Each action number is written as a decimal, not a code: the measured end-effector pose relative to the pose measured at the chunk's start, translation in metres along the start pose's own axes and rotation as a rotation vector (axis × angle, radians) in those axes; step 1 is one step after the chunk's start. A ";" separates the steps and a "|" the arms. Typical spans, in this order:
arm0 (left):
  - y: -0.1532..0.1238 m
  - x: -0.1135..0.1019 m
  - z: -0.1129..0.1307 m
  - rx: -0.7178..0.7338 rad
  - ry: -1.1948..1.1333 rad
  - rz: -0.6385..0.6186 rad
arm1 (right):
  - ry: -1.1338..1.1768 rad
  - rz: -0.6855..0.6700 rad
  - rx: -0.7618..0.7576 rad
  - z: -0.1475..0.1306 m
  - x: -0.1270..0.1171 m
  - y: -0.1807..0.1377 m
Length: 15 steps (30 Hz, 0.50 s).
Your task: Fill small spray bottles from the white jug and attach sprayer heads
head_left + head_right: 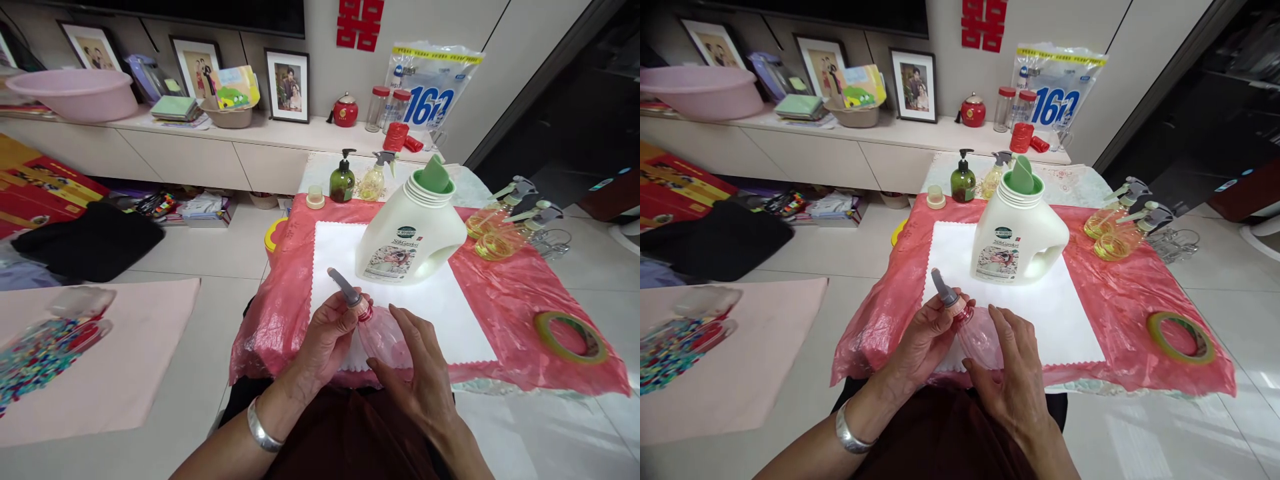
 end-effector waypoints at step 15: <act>-0.009 0.017 0.003 -0.068 -0.016 -0.014 | 0.408 -0.152 0.233 0.009 0.008 -0.009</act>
Point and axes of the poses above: each hand's wrist, its own y-axis towards the middle knuckle, its own x-axis out of the palm, z = x × y, the point moved 4 cm from there along y, towards the middle knuckle, and after that the axes turned 10 degrees about -y, right-handed, at the moved point
